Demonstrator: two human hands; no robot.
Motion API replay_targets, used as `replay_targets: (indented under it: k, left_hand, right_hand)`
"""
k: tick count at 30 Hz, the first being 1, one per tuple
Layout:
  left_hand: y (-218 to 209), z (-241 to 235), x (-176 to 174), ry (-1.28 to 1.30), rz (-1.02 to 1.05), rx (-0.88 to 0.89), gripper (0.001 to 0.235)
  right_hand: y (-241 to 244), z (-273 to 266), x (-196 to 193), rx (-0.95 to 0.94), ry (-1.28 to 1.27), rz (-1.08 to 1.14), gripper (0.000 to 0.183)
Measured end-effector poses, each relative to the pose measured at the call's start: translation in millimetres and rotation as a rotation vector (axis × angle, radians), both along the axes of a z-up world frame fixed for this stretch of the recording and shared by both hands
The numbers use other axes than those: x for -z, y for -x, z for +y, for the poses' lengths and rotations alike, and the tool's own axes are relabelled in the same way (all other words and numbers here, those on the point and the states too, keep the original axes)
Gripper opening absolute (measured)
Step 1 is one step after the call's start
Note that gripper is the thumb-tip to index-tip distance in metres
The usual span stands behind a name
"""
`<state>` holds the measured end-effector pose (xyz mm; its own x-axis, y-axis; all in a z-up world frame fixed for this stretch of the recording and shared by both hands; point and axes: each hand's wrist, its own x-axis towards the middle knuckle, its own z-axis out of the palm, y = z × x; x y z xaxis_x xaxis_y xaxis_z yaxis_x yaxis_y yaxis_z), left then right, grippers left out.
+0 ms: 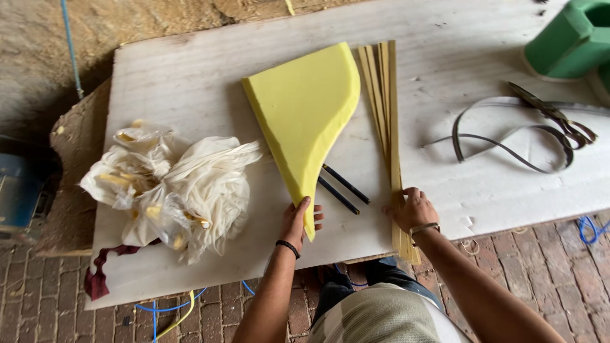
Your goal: The person places a yellow foam piece on a table, then walks to a sofa frame and drapes a light-colored fabric over the armrest. They use a pneumatic staple gun to attach the fabric to the wooden frame, working along the armrest and side.
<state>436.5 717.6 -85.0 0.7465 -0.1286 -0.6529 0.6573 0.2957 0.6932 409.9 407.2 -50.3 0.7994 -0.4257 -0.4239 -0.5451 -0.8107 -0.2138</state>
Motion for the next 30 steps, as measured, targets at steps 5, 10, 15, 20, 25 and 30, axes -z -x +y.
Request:
replay_targets:
  k: [5, 10, 15, 20, 25, 30]
  left_hand:
    - [0, 3, -5, 0.000, -0.012, -0.017, 0.054]
    - [5, -2, -2, -0.018, -0.030, -0.014, 0.054]
    - [9, 4, 7, -0.022, -0.062, -0.064, 0.057]
    - [21, -6, 23, -0.026, -0.150, -0.207, 0.055]
    - [45, -17, 46, -0.156, -0.211, -0.519, 0.052]
    - [88, -55, 66, -0.307, -0.227, -0.770, 0.047]
  right_hand:
    - [2, -14, 8, 0.059, -0.126, -0.116, 0.052]
    - [11, -30, 18, 0.017, -0.143, -0.184, 0.044]
    - [3, -35, 27, 0.071, -0.224, -0.146, 0.036]
    - [-5, -52, 27, 0.060, -0.314, -0.100, 0.037]
    - [-26, -73, 28, -0.150, -0.275, -0.068, 0.039]
    - [-36, -97, 45, -0.014, -0.734, 0.025, 0.029]
